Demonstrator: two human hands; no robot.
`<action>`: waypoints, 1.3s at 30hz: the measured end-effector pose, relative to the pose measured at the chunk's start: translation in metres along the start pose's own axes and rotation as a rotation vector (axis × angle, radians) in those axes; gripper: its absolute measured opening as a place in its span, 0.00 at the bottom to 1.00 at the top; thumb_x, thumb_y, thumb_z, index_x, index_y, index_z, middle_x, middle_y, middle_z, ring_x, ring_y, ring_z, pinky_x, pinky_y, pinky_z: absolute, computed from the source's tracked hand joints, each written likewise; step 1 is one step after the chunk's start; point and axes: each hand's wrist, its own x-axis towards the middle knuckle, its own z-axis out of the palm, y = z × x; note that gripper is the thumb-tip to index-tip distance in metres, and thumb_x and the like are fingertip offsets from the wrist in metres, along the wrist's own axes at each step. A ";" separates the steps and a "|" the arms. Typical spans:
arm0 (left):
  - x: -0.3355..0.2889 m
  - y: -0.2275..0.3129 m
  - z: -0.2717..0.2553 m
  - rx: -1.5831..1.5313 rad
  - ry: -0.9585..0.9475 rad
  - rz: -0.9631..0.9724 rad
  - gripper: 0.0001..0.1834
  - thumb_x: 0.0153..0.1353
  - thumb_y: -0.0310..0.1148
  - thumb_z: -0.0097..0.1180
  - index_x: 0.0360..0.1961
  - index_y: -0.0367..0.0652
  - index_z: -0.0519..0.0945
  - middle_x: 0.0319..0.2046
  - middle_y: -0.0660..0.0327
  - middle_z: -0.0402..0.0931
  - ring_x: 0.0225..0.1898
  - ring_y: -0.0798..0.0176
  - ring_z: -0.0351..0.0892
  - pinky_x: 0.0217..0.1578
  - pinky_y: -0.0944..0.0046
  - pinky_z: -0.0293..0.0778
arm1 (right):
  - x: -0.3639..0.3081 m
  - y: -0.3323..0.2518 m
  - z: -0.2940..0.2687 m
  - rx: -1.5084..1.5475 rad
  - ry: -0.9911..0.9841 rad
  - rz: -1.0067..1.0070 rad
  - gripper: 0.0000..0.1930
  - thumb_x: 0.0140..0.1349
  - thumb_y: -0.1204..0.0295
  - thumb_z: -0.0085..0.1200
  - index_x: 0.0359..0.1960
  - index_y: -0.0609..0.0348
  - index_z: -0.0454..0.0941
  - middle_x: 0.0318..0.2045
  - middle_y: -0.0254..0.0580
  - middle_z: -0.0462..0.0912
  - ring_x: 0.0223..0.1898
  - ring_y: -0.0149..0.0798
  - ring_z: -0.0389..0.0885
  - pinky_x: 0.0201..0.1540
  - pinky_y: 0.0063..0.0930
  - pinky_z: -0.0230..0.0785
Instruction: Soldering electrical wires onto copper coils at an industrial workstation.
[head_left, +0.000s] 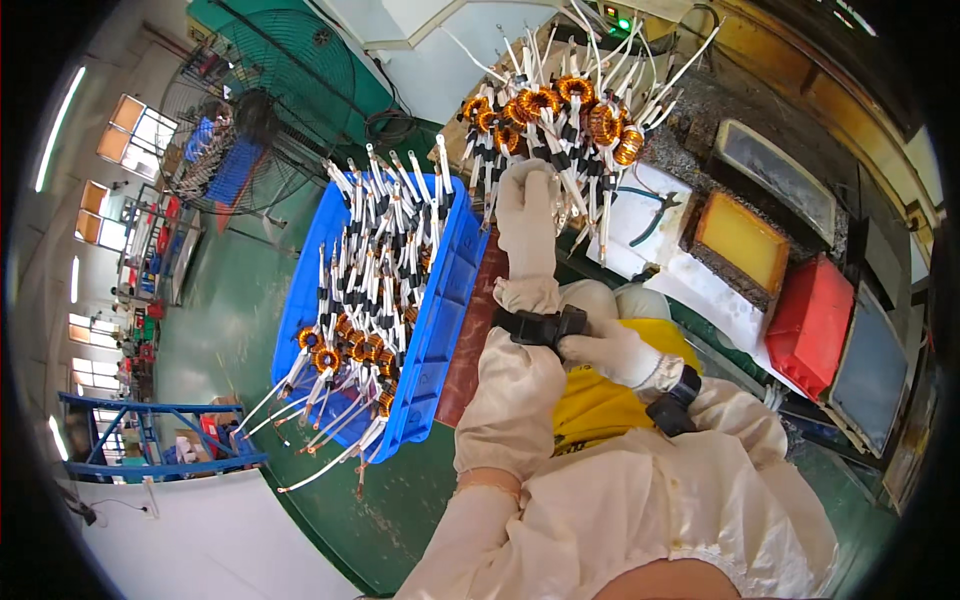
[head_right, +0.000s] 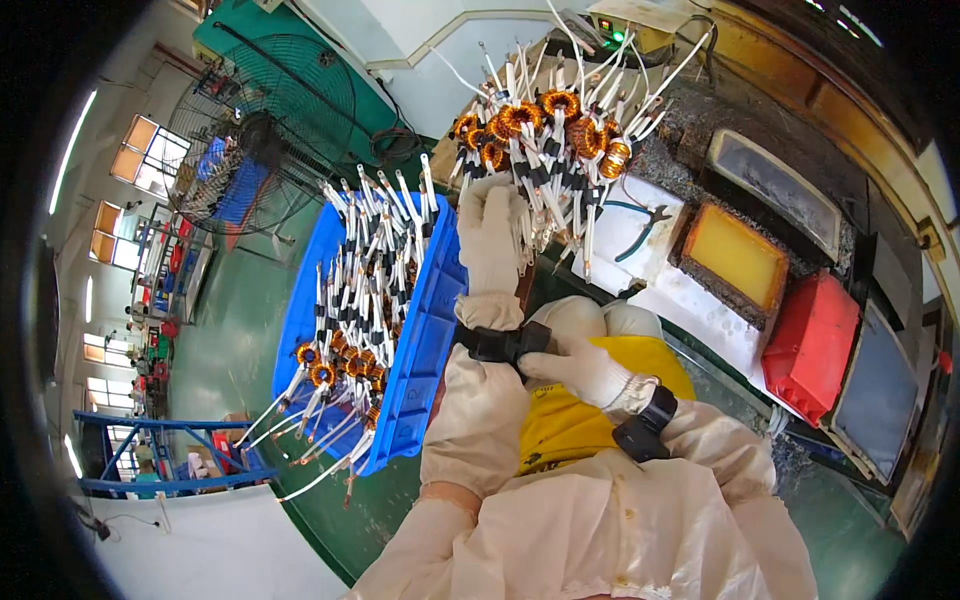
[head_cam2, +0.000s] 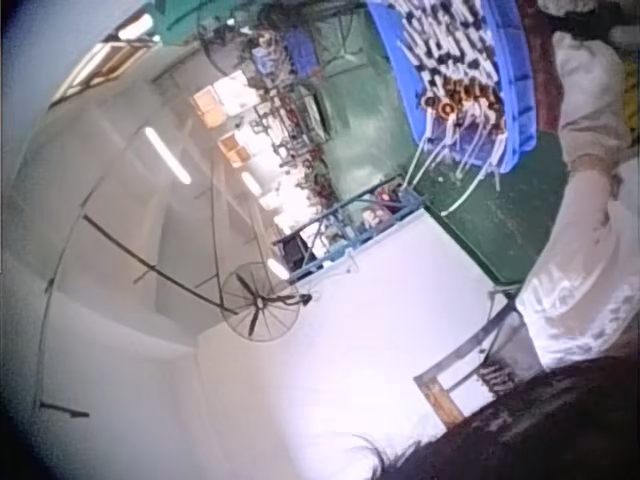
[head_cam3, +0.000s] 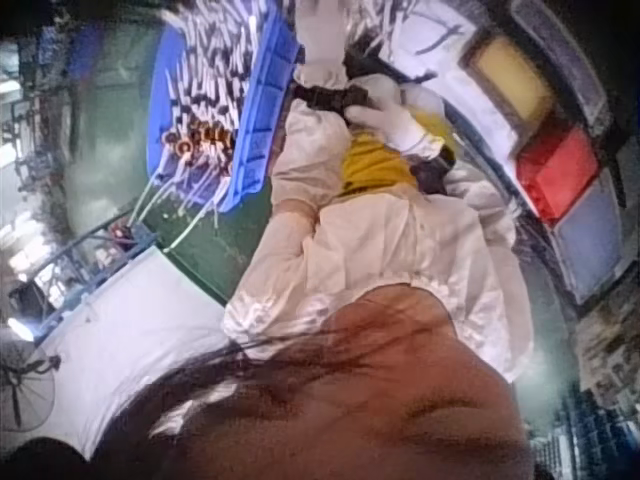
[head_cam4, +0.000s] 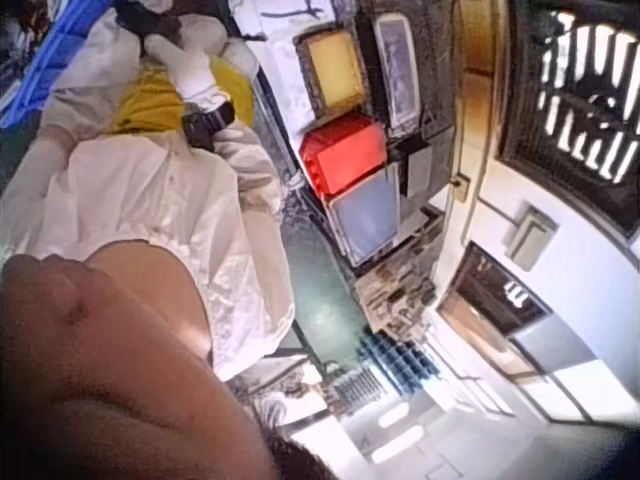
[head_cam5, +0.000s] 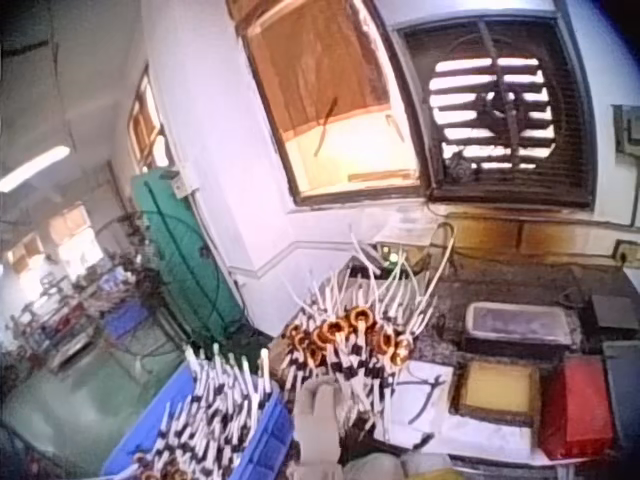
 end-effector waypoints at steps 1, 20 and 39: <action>0.001 -0.003 -0.003 0.244 0.035 0.204 0.07 0.56 0.28 0.47 0.36 0.39 0.72 0.29 0.60 0.72 0.32 0.62 0.72 0.34 0.64 0.70 | -0.008 -0.013 0.002 -0.008 0.016 -0.009 0.19 0.52 0.60 0.55 0.40 0.61 0.75 0.28 0.36 0.79 0.30 0.27 0.76 0.36 0.21 0.68; -0.016 0.009 -0.003 0.363 -0.060 0.230 0.07 0.58 0.29 0.47 0.36 0.39 0.75 0.25 0.65 0.72 0.26 0.73 0.68 0.27 0.72 0.65 | -0.033 -0.045 0.001 -0.562 0.058 -0.167 0.22 0.53 0.66 0.54 0.47 0.65 0.68 0.34 0.43 0.78 0.40 0.32 0.75 0.44 0.24 0.67; -0.136 0.064 -0.296 1.757 0.245 -0.021 0.12 0.51 0.41 0.51 0.35 0.49 0.76 0.28 0.50 0.73 0.30 0.49 0.76 0.30 0.51 0.71 | -0.157 0.145 -0.293 0.154 1.249 -0.535 0.16 0.64 0.63 0.40 0.42 0.61 0.73 0.34 0.38 0.77 0.28 0.27 0.71 0.32 0.18 0.64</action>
